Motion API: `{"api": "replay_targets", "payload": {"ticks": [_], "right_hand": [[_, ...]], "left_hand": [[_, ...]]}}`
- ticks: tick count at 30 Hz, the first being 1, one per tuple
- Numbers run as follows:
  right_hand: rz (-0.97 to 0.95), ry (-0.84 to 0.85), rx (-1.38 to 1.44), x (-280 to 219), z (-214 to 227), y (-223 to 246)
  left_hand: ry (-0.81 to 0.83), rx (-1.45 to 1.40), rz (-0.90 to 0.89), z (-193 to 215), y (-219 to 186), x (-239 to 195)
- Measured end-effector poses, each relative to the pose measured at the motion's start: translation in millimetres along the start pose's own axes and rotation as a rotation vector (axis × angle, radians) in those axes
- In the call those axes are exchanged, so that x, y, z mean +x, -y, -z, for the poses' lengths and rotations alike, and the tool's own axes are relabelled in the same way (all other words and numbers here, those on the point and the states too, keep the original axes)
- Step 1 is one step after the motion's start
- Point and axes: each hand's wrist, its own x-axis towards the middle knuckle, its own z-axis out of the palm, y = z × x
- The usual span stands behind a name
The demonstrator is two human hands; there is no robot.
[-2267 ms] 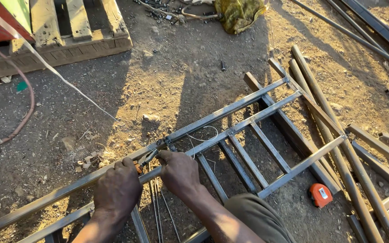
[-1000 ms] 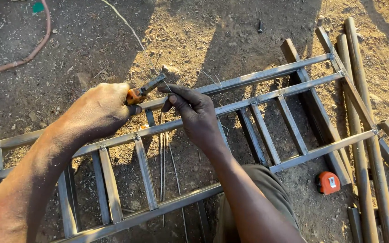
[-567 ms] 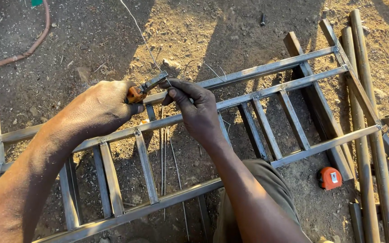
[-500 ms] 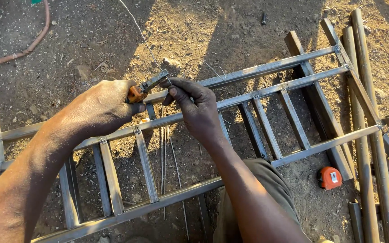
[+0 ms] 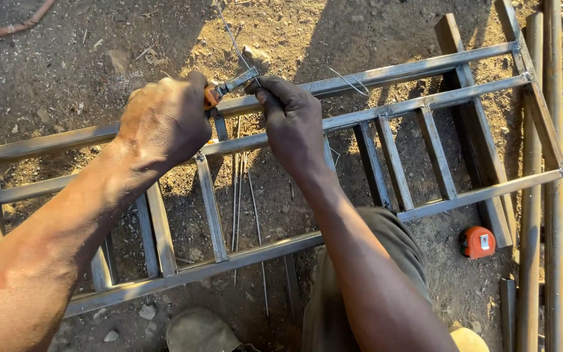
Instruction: Securing metal bars to a frame by twisting wire around the joints using pliers
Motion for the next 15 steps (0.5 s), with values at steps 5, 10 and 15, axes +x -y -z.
{"api": "replay_targets", "payload": {"ticks": [5, 10, 15], "right_hand": [[-0.106, -0.028, -0.1, -3.7, -7.3, -10.5], [-0.202, -0.016, 0.0, -7.4, -0.7, 10.4], [0.03, 0.165, 0.157, 1.3, 17.3, 32.7]], "left_hand": [[-0.172, 0.164, 0.009, -10.3, -27.1, -8.7], [-0.172, 0.138, -0.032, -2.8, -21.6, -1.8], [0.146, -0.341, 0.065, 44.1, -5.6, 2.1]]}}
